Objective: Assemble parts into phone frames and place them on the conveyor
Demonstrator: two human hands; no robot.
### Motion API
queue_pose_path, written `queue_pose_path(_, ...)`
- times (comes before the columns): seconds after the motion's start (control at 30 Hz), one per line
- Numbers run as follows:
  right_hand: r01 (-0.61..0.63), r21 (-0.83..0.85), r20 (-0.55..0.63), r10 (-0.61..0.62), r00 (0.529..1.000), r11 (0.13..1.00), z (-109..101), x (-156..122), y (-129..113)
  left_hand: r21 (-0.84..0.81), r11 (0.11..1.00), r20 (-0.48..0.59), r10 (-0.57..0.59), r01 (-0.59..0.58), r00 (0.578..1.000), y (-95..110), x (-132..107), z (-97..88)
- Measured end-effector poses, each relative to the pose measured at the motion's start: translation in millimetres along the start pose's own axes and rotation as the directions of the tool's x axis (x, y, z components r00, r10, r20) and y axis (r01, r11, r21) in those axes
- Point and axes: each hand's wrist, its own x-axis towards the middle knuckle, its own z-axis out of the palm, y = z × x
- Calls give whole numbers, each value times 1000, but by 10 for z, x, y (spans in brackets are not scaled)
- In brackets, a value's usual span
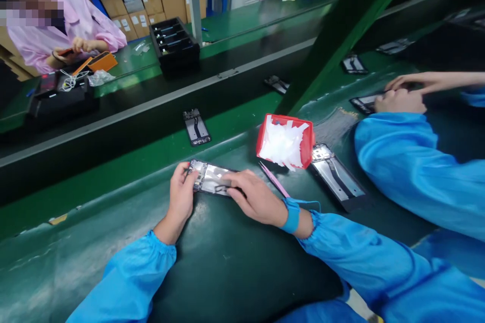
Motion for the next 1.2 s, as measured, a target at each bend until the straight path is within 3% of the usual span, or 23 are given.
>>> queue_pose_path(0.13, -100, -43, -126, 94, 988, 994, -28, 28, 32, 161, 984, 215, -105, 71, 971, 8, -50, -3)
queue_pose_path(0.23, -104, -43, -137, 98, 986, 994, -8, 33, 73, 188, 975, 281, -173, 123, 944, 2, -121, 29)
queue_pose_path(0.37, -61, -106, -91, 52, 995, 992, 25, 5, 116, 138, 977, 300, -200, 165, 933, 19, -163, 66)
queue_pose_path(0.6, 51, -268, -46, -66, 997, 962, -25, -5, 47, 288, 956, 212, -117, 53, 970, 19, -208, 114)
queue_pose_path(0.73, 89, -377, -63, -121, 991, 922, -89, 7, -5, 290, 956, 235, -111, 39, 966, 44, -226, 126)
queue_pose_path(0.9, 149, -391, -45, -180, 983, 908, -104, 3, -4, 276, 960, 262, -114, 39, 958, 32, -225, 116)
queue_pose_path(1.2, 117, -349, -35, -137, 990, 930, -73, -15, 4, 278, 960, 234, -100, 32, 967, -10, -234, 106)
